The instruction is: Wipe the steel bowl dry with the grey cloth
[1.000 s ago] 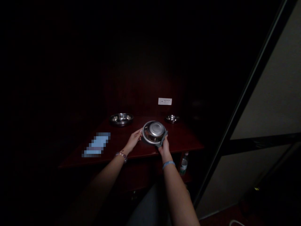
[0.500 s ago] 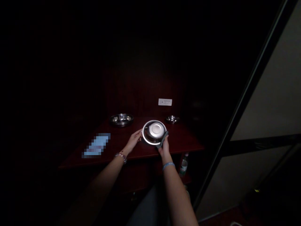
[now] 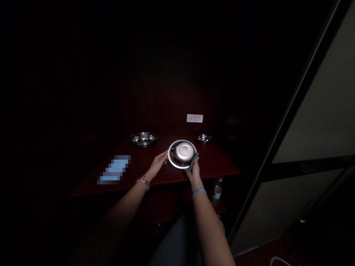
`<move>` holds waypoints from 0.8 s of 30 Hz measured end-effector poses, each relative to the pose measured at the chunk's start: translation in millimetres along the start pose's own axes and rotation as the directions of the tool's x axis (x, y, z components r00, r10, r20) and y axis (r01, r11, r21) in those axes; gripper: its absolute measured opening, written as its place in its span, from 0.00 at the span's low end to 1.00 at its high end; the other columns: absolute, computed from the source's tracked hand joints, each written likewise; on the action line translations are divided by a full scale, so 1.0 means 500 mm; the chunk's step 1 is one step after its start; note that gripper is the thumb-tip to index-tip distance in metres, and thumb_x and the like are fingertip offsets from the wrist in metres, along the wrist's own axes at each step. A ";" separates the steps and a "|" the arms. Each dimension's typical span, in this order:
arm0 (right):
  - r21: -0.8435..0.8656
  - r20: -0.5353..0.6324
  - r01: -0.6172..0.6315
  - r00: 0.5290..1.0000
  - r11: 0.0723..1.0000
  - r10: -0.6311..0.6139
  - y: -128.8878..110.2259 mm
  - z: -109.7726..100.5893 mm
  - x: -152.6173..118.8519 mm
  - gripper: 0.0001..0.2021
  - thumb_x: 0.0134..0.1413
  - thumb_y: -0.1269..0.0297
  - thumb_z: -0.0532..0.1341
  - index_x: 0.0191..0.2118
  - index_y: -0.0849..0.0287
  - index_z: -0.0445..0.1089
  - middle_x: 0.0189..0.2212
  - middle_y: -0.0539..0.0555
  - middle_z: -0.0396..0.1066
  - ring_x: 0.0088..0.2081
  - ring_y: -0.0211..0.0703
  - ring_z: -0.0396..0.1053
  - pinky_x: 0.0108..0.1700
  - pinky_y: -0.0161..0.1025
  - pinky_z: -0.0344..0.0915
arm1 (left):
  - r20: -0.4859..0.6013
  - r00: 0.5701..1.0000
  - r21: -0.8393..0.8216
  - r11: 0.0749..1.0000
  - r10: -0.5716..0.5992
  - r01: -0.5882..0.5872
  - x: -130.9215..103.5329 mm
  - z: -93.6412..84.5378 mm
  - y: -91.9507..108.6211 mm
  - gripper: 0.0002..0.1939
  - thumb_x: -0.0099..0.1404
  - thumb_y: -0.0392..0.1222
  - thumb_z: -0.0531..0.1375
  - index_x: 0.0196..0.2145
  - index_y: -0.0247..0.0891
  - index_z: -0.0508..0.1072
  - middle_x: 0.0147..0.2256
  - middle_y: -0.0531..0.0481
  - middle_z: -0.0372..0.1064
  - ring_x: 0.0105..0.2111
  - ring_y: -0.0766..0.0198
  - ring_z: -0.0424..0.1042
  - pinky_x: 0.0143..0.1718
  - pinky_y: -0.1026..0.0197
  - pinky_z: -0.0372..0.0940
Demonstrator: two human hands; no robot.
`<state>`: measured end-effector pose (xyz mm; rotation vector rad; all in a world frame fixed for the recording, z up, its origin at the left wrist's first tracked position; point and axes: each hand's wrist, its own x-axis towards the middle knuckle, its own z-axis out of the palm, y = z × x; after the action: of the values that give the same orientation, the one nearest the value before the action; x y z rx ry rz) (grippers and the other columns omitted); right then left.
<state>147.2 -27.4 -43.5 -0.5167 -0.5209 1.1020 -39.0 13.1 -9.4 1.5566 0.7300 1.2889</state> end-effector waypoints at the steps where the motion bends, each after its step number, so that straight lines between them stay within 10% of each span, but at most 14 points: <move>1: -0.001 -0.017 -0.020 1.000 1.000 0.020 -0.001 0.001 -0.001 0.20 0.70 0.50 0.50 0.45 0.55 0.76 0.43 0.53 0.81 0.55 0.43 0.75 0.60 0.50 0.68 | -0.001 1.000 0.004 1.000 -0.001 0.001 0.000 0.000 0.000 0.31 0.64 0.51 0.61 0.60 0.29 0.72 0.30 0.50 0.72 0.26 0.68 0.59 0.28 0.63 0.55; 24: 0.005 -0.100 -0.060 0.993 0.998 0.060 -0.004 0.007 -0.001 0.20 0.68 0.50 0.51 0.41 0.54 0.76 0.39 0.52 0.81 0.50 0.44 0.77 0.55 0.48 0.72 | -0.021 0.999 0.017 0.999 0.027 -0.027 0.003 0.001 0.000 0.29 0.63 0.53 0.61 0.55 0.30 0.77 0.29 0.48 0.74 0.24 0.68 0.60 0.27 0.63 0.55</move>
<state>146.3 -27.9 -39.5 -0.5860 -0.4190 1.1275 -38.0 14.2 -8.6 1.5737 0.7370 1.3238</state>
